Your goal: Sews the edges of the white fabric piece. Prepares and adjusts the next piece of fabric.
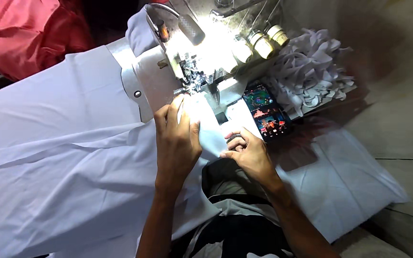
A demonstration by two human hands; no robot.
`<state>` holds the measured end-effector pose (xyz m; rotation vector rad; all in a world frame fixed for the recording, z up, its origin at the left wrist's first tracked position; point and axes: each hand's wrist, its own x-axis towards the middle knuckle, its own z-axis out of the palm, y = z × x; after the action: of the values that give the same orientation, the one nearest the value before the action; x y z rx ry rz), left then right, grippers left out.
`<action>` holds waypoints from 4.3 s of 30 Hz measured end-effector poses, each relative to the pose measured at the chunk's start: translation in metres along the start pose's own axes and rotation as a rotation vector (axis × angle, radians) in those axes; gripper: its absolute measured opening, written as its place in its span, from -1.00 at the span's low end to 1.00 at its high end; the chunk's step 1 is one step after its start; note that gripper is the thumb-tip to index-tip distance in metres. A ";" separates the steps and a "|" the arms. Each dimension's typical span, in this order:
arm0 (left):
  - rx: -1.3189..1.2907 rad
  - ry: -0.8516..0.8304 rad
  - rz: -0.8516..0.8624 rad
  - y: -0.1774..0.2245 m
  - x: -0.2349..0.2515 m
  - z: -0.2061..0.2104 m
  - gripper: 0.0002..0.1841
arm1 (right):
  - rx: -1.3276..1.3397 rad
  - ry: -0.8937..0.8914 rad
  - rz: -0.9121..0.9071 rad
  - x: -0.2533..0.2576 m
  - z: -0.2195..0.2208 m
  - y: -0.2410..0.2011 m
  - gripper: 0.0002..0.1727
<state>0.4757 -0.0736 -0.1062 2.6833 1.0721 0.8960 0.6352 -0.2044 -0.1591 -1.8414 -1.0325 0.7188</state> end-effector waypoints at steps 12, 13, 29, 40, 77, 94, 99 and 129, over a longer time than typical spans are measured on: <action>-0.008 -0.001 0.004 -0.001 0.000 0.000 -0.63 | -0.008 -0.023 0.001 0.000 -0.003 0.001 -0.79; -0.008 -0.006 0.004 -0.001 0.000 -0.001 -0.63 | -0.011 -0.023 0.001 0.000 -0.003 0.001 -0.78; -0.065 0.016 -0.004 0.004 -0.007 -0.008 -0.59 | 0.043 0.003 -0.074 -0.001 -0.004 0.003 -0.85; -1.363 -0.601 0.467 0.094 -0.060 0.000 -0.69 | -0.120 0.179 -0.303 0.003 -0.084 -0.004 -0.80; -1.143 -1.219 0.076 0.074 -0.134 0.146 -0.69 | -0.725 0.104 -0.042 0.174 -0.262 -0.063 -0.61; -1.257 -1.245 0.068 0.066 -0.130 0.151 -0.70 | -0.847 0.094 -0.136 0.173 -0.260 0.020 -0.80; -1.294 -1.250 0.058 0.064 -0.129 0.155 -0.70 | -0.457 0.256 -0.198 0.161 -0.278 -0.019 -0.72; -1.324 -0.229 -0.269 0.016 -0.027 -0.019 -0.90 | 0.551 -0.325 -0.313 0.010 -0.031 -0.058 -0.84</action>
<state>0.4588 -0.1057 -0.0984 1.4422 0.4461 0.7786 0.6437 -0.1926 -0.0947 -1.0855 -1.1525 1.0102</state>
